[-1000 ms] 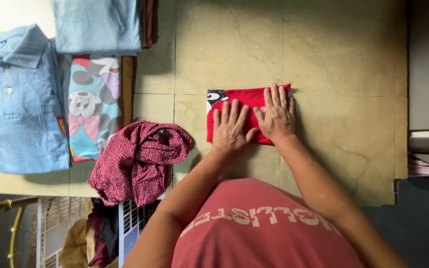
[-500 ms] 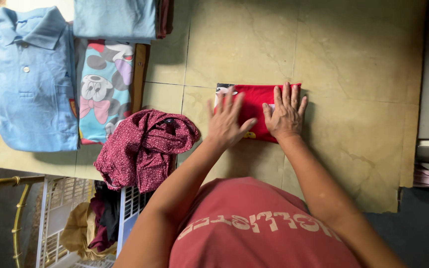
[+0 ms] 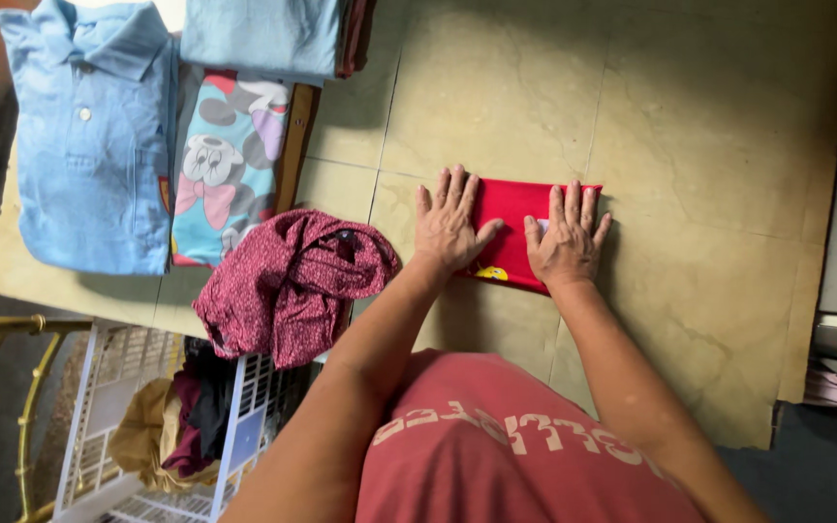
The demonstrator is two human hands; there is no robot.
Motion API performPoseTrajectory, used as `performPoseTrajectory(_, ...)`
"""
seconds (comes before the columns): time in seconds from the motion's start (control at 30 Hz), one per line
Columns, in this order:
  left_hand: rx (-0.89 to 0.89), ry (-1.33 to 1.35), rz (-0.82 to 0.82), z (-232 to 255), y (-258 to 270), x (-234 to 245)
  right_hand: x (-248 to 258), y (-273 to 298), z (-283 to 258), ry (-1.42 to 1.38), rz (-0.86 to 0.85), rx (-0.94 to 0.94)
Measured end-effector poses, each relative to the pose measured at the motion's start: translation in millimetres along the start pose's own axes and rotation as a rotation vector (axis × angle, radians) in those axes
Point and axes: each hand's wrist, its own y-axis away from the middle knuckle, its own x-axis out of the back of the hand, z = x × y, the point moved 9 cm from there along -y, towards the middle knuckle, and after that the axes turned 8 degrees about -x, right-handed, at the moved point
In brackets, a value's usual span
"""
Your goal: The person folds a red t-shirt with a cartoon graphic and then a maroon patterned shirt on a tiled surface. Each shirt is smoothed, folded in half, and then folded again into a compact rectangle before being placed on a growing stack of folded clothes.
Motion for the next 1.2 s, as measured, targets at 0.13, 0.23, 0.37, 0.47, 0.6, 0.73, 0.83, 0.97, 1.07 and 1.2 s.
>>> performPoseTrajectory(0.13,0.16,0.058,0.08,-32.5,17.7,7.4,-0.1,1.4,0.4,-0.015,-0.005,-0.004)
performPoseTrajectory(0.23,0.277,0.039,0.083,-51.1,30.5,5.9,-0.3,1.1,-0.8,0.0,0.015,0.007)
performPoseTrajectory(0.37,0.291,0.174,0.144,-44.8,38.8,-7.0,-0.1,1.9,3.3,-0.022,0.054,0.032)
performPoseTrajectory(0.47,0.258,0.309,0.255,-35.1,43.1,-12.6,-3.5,2.3,5.3,-0.059,0.065,0.052)
performPoseTrajectory(0.6,0.348,0.969,0.356,-36.9,41.5,-30.9,-5.2,1.8,9.8,-0.12,0.099,0.096)
performPoseTrajectory(0.73,0.618,1.571,0.189,-38.7,43.0,-62.7,-5.4,3.6,19.3,-0.267,0.1,0.152)
performPoseTrajectory(0.83,0.631,1.875,-0.164,-16.8,47.3,-72.5,-3.4,1.1,22.0,-0.431,0.064,0.253)
performPoseTrajectory(0.97,0.566,1.916,-0.284,-4.0,53.6,-53.8,-5.2,-7.7,39.1,-0.749,0.005,0.215)
performPoseTrajectory(1.07,0.611,2.033,-0.371,-6.1,64.0,-25.5,-14.6,-2.4,69.9,-1.013,0.078,-0.015)
performPoseTrajectory(1.2,0.686,2.219,-0.355,-40.7,74.4,28.8,-15.9,49.7,92.3,-0.874,0.405,-0.139)
